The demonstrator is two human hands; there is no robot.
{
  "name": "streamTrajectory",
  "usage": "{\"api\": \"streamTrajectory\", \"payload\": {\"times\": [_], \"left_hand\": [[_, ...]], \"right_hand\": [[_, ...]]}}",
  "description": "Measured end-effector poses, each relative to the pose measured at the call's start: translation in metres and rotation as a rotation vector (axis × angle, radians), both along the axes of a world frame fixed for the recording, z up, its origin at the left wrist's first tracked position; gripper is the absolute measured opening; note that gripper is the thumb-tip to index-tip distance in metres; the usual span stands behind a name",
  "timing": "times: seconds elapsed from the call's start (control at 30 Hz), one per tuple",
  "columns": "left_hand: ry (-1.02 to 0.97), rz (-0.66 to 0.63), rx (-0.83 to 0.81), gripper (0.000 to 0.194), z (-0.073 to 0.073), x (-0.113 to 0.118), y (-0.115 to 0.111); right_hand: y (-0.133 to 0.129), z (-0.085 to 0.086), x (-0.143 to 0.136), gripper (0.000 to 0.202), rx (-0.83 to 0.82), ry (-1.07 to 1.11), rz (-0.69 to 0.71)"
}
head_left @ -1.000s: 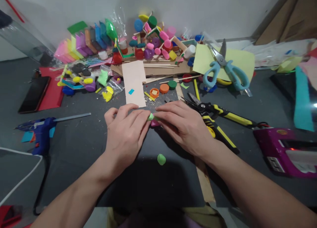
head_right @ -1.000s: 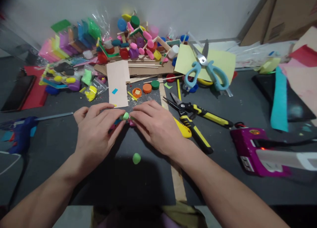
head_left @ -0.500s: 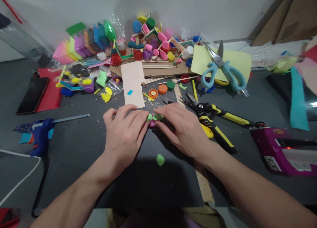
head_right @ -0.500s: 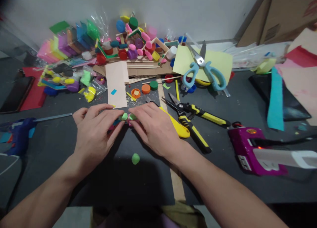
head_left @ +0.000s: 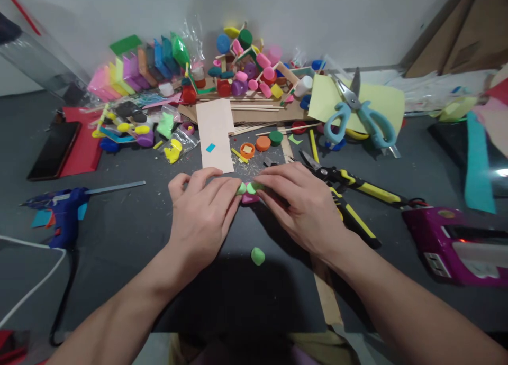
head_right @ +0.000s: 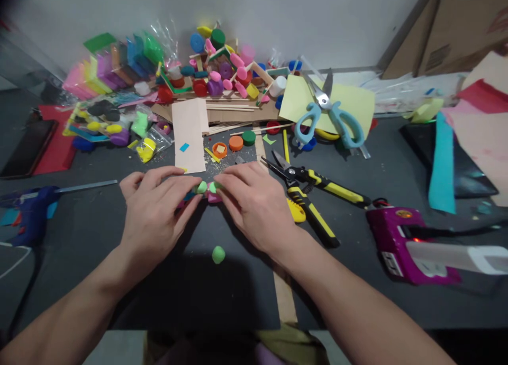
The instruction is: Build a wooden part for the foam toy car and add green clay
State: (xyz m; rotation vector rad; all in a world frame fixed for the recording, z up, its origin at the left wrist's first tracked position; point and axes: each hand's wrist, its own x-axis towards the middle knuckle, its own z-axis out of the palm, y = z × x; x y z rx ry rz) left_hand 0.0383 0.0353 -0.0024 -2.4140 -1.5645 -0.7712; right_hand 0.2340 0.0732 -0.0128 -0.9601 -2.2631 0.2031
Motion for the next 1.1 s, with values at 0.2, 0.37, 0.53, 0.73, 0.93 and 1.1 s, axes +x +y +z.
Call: {"api": "streamTrajectory", "payload": {"times": [0.2, 0.37, 0.53, 0.73, 0.93, 1.1], "left_hand": [[-0.003, -0.003, -0.005, 0.010, 0.0005, 0.0000, -0.0005], [-0.006, -0.004, -0.008, 0.011, -0.0002, -0.0001, -0.0003], [0.006, -0.002, 0.005, 0.011, 0.0006, 0.0003, -0.0012], [-0.003, 0.007, -0.002, 0.020, 0.0038, -0.0013, -0.0017], [-0.025, -0.013, 0.029, 0.014, 0.0049, -0.0019, -0.0023], [-0.035, -0.032, 0.053, 0.012, 0.0013, -0.0012, -0.0012]], "right_hand": [[0.0022, -0.0022, -0.0011, 0.019, 0.001, -0.033, 0.048], [0.0020, -0.0013, -0.0014, 0.019, -0.018, -0.020, 0.062], [0.0023, -0.0002, -0.0006, 0.017, -0.037, 0.047, 0.061], [0.0026, -0.0007, 0.0002, 0.016, -0.037, 0.092, 0.037], [0.0025, -0.0001, -0.0005, 0.016, -0.029, 0.080, 0.062], [0.0035, -0.0009, -0.0002, 0.016, -0.023, 0.068, 0.059]]}}
